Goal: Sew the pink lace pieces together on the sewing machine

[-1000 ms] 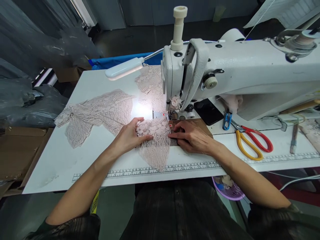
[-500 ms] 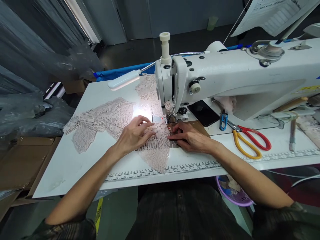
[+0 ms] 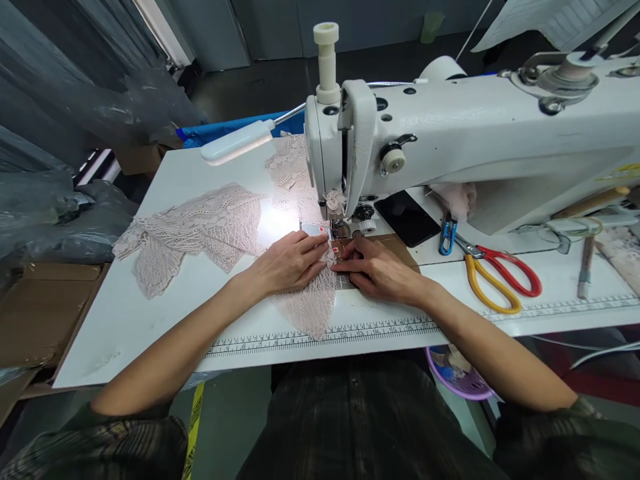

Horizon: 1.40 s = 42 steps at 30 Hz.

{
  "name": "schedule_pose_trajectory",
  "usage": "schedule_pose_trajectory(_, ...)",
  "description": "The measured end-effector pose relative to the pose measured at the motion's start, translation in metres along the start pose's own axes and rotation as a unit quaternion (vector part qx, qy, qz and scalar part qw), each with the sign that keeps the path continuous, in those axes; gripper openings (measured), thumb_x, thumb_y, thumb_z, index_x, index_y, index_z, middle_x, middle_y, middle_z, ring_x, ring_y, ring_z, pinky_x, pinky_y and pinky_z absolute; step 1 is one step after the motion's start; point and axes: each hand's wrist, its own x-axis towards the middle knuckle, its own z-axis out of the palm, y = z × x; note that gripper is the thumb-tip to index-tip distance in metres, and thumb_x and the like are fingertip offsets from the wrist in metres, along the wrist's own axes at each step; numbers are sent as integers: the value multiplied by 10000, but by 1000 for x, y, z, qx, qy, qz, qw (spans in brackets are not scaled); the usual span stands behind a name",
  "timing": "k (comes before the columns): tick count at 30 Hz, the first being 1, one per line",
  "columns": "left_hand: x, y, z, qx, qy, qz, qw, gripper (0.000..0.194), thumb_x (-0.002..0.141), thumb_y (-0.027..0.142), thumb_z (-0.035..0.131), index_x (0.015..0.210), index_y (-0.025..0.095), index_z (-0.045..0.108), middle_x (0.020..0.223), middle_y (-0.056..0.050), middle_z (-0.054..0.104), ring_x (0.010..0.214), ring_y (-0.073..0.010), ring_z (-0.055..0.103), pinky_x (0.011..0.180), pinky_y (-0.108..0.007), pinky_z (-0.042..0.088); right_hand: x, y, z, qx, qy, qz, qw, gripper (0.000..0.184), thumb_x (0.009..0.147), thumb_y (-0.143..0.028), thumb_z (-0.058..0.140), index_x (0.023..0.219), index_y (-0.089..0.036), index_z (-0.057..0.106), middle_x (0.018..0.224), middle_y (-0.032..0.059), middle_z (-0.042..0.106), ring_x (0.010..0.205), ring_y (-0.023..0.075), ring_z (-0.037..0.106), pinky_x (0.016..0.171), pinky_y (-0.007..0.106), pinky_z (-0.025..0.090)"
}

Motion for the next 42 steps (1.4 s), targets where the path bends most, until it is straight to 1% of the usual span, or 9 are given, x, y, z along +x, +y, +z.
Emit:
schedule_pose_trajectory(5,5,9,-3,83,-31,-39,995,389,1017,308,390,1236,74,609,1344,-166,598,933,-259,614,777,-412,464,0,-2,2,-14,1,3,1000,314,883,-130,539,1070,-262,755,1043,104,573,1027,229,539,899,434,478)
schedule_pose_trajectory(9,11,8,-5,109,-42,-46,992,381,1014,291,382,1210,79,630,1343,-156,601,917,-252,598,813,-414,424,2,-1,3,-35,0,8,999,296,900,-147,531,1077,-243,748,1024,108,561,987,228,539,875,432,486)
schedule_pose_trajectory(12,13,4,-4,91,-35,-51,994,386,1022,293,362,1221,98,630,1368,-132,590,933,-246,593,837,-409,411,2,1,4,-42,9,13,999,296,903,-157,530,1103,-230,736,1037,113,547,983,231,538,870,431,496)
schedule_pose_trajectory(17,9,1,2,22,-10,-93,995,412,1033,326,330,1258,133,615,1425,-108,551,1024,-270,588,881,-447,403,2,2,6,-50,15,24,998,284,924,-193,520,1115,-239,726,1051,110,539,958,226,544,866,430,513)
schedule_pose_trajectory(22,4,-3,5,-38,4,-99,994,397,1005,335,390,1303,177,598,1433,-112,542,1058,-292,588,896,-494,405,4,-2,5,-62,15,30,998,291,936,-188,492,1104,-249,722,1040,105,555,961,222,546,862,423,520)
schedule_pose_trajectory(25,3,-4,6,-42,5,-95,995,400,998,339,402,1308,177,597,1432,-116,541,1064,-297,586,918,-514,398,5,-4,4,-68,20,30,997,299,931,-174,485,1096,-243,724,1035,107,564,958,224,549,852,421,522)
schedule_pose_trajectory(30,5,-3,8,-37,-1,-95,995,424,1017,347,366,1313,133,581,1451,-126,518,1104,-309,571,950,-530,375,5,-4,3,-62,27,25,997,313,931,-165,472,1103,-212,729,1015,119,561,929,226,555,845,429,527)
schedule_pose_trajectory(38,5,-2,11,-44,8,-107,993,399,1017,343,370,1314,171,575,1456,-116,516,1128,-306,558,957,-522,360,4,-2,5,-39,29,29,998,301,919,-161,498,1090,-249,731,1029,104,562,969,225,557,874,432,536)
schedule_pose_trajectory(42,4,0,11,-47,14,-111,993,393,1015,335,372,1312,179,578,1445,-119,528,1127,-305,556,942,-507,368,4,-1,5,-40,32,24,998,313,906,-145,502,1098,-248,727,1024,105,567,953,224,570,852,426,543)
